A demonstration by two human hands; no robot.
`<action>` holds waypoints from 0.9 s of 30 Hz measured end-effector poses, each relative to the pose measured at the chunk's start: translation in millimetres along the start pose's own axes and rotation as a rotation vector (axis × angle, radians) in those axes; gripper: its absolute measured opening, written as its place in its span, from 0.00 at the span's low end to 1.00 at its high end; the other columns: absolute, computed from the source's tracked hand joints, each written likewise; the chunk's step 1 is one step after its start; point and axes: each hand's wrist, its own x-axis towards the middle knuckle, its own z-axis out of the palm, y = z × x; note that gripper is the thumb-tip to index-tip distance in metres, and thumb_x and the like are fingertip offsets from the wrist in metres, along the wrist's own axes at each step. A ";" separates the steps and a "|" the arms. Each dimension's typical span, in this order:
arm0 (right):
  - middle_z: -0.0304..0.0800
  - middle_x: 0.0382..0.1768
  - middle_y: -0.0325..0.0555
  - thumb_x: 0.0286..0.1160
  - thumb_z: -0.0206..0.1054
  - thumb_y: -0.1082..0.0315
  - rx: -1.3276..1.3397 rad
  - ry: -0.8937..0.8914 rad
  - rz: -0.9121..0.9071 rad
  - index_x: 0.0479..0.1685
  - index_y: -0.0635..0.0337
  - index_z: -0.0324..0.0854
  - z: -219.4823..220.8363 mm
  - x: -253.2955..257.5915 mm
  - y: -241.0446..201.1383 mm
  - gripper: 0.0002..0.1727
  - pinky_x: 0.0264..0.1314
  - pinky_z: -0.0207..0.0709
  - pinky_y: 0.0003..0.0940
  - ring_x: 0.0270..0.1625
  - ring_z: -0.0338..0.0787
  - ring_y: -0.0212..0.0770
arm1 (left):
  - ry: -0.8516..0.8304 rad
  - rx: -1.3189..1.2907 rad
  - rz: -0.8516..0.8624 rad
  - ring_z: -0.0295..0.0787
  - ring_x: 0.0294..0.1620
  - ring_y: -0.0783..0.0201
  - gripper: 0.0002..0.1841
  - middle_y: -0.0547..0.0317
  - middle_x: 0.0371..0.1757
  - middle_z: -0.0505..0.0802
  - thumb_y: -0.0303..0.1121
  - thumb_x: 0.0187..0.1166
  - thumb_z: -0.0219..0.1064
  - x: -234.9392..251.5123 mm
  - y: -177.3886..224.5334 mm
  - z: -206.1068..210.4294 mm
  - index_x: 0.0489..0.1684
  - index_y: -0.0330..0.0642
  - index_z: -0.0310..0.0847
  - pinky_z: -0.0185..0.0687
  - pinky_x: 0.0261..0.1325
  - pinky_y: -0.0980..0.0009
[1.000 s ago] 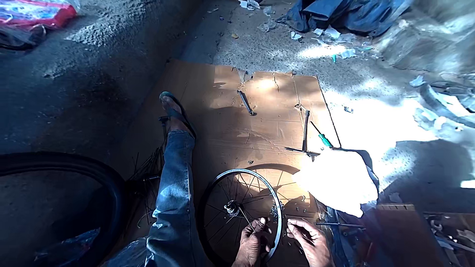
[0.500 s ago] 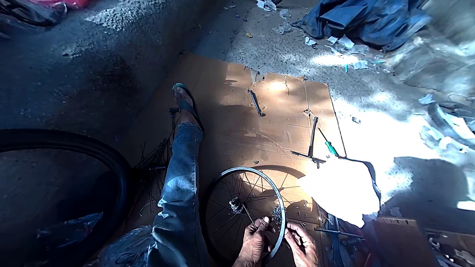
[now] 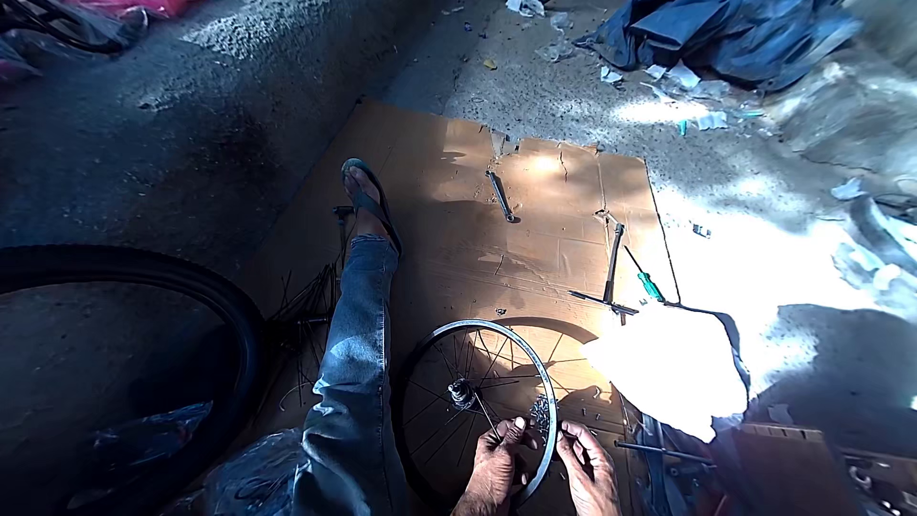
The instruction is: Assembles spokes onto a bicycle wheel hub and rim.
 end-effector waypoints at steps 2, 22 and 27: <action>0.90 0.41 0.41 0.72 0.68 0.76 0.004 0.004 -0.013 0.47 0.64 0.88 0.4 -2.9 0.4 0.09 0.40 0.81 0.21 0.35 0.85 0.27 | 0.003 -0.007 -0.001 0.74 0.13 0.70 0.15 0.47 0.37 0.94 0.36 0.92 0.58 0.9 -0.3 0.3 0.52 0.32 0.87 0.72 0.16 0.76; 0.91 0.40 0.40 0.73 0.65 0.79 0.054 -0.013 0.025 0.49 0.66 0.86 0.8 -10.3 1.3 0.10 0.42 0.82 0.22 0.36 0.86 0.28 | 0.004 -0.038 0.004 0.79 0.15 0.68 0.14 0.45 0.39 0.95 0.34 0.92 0.58 0.8 2.4 1.8 0.46 0.31 0.86 0.74 0.17 0.75; 0.90 0.44 0.44 0.69 0.68 0.79 -0.015 -0.018 -0.032 0.46 0.66 0.89 -1.5 -6.7 0.8 0.09 0.40 0.85 0.20 0.36 0.88 0.27 | 0.006 -0.037 0.001 0.78 0.14 0.68 0.14 0.45 0.38 0.94 0.34 0.91 0.58 1.3 2.2 2.3 0.45 0.31 0.86 0.74 0.17 0.75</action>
